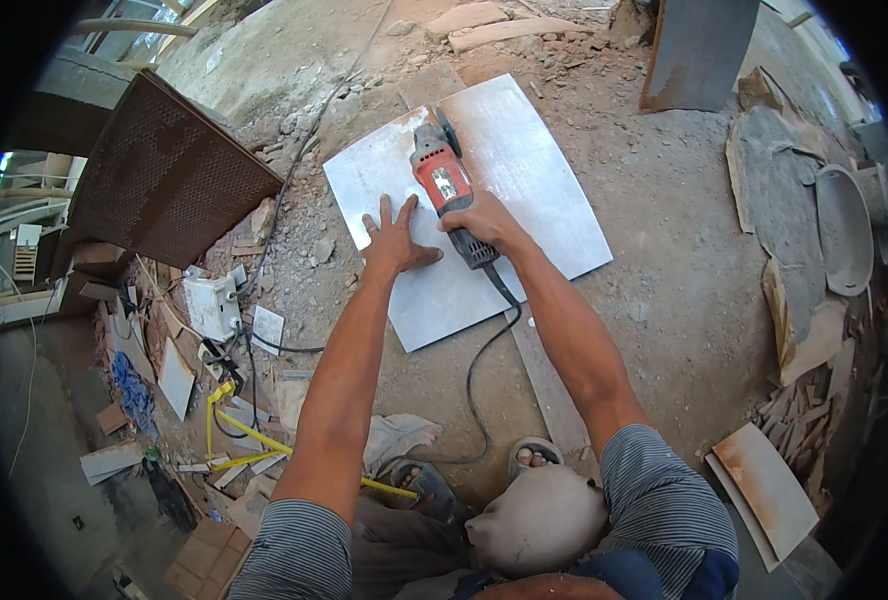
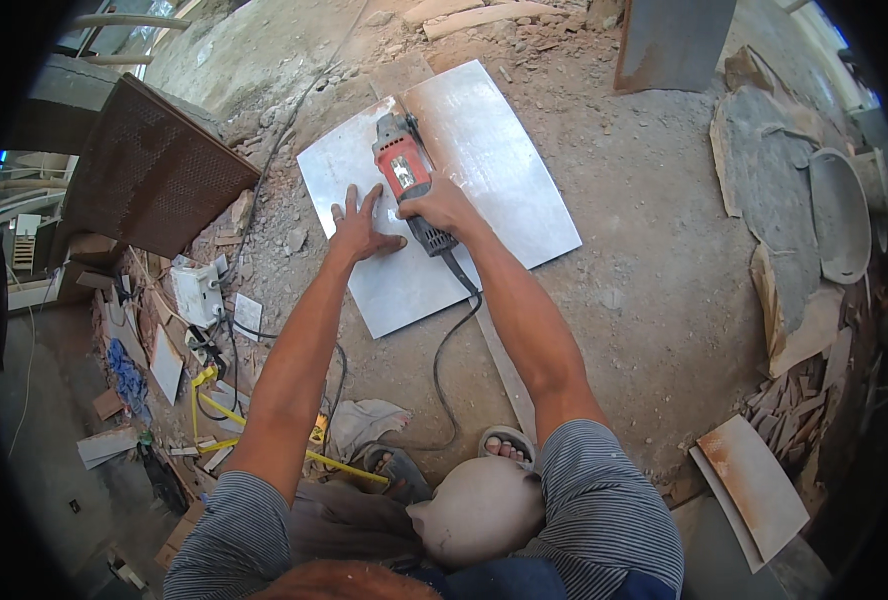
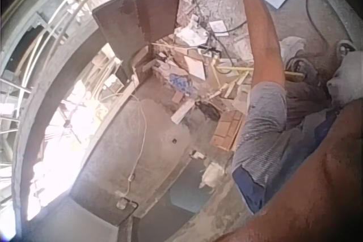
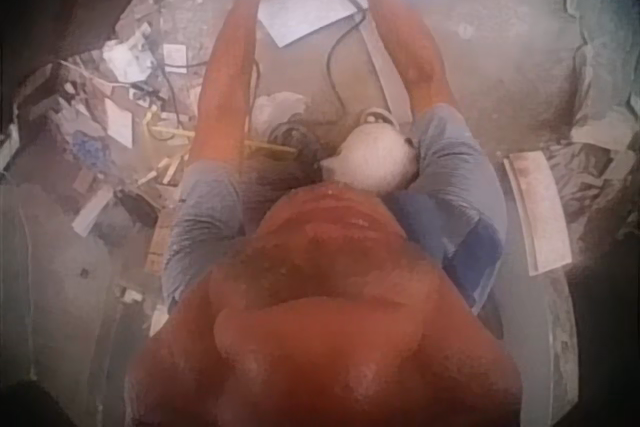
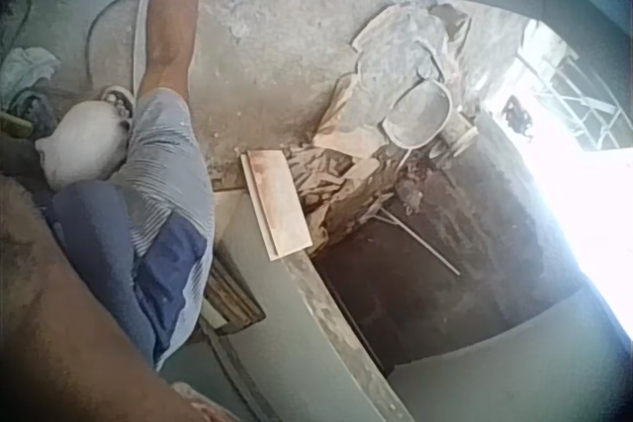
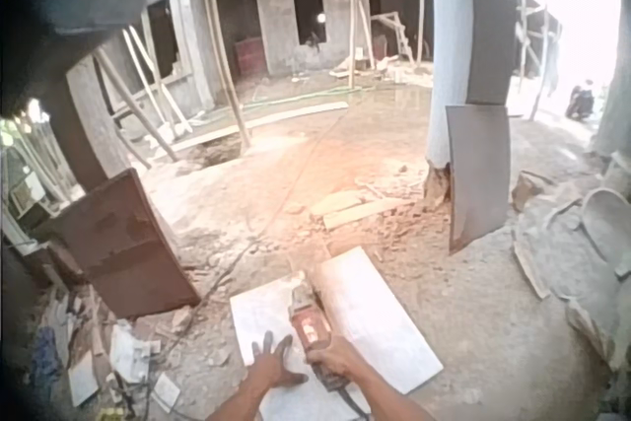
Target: The person cuts a tile using a power tool, then picks up and arranges multiple tile pieces on the floor.
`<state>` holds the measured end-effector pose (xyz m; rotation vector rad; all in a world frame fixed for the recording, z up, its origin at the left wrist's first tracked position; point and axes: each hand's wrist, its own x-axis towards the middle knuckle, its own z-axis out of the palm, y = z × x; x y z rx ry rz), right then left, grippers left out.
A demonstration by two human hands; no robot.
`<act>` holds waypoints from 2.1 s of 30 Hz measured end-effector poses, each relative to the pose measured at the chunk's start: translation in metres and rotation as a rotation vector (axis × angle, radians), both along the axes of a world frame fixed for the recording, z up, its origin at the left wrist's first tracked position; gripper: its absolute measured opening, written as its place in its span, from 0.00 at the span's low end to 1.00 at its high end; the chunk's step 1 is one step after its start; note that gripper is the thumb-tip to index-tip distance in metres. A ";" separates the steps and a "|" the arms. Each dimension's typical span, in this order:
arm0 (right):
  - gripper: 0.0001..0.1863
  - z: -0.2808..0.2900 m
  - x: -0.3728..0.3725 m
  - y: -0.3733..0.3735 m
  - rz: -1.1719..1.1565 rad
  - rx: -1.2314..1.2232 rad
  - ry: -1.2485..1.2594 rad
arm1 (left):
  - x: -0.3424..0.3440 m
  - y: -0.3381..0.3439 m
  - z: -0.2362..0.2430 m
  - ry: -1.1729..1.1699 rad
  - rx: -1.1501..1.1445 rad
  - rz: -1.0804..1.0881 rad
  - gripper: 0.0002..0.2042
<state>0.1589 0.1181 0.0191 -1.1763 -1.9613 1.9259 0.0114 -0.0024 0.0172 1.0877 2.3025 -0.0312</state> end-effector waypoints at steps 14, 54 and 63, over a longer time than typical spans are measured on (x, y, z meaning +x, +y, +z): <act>0.24 0.003 -0.008 0.013 -0.016 -0.034 0.037 | 0.006 0.004 0.004 0.013 -0.008 -0.021 0.59; 0.31 0.011 0.044 -0.034 -0.015 -0.009 0.008 | -0.003 -0.001 -0.009 -0.014 0.000 0.028 0.58; 0.32 0.009 0.066 -0.048 -0.044 0.049 -0.022 | 0.000 0.002 -0.008 -0.005 -0.009 0.010 0.58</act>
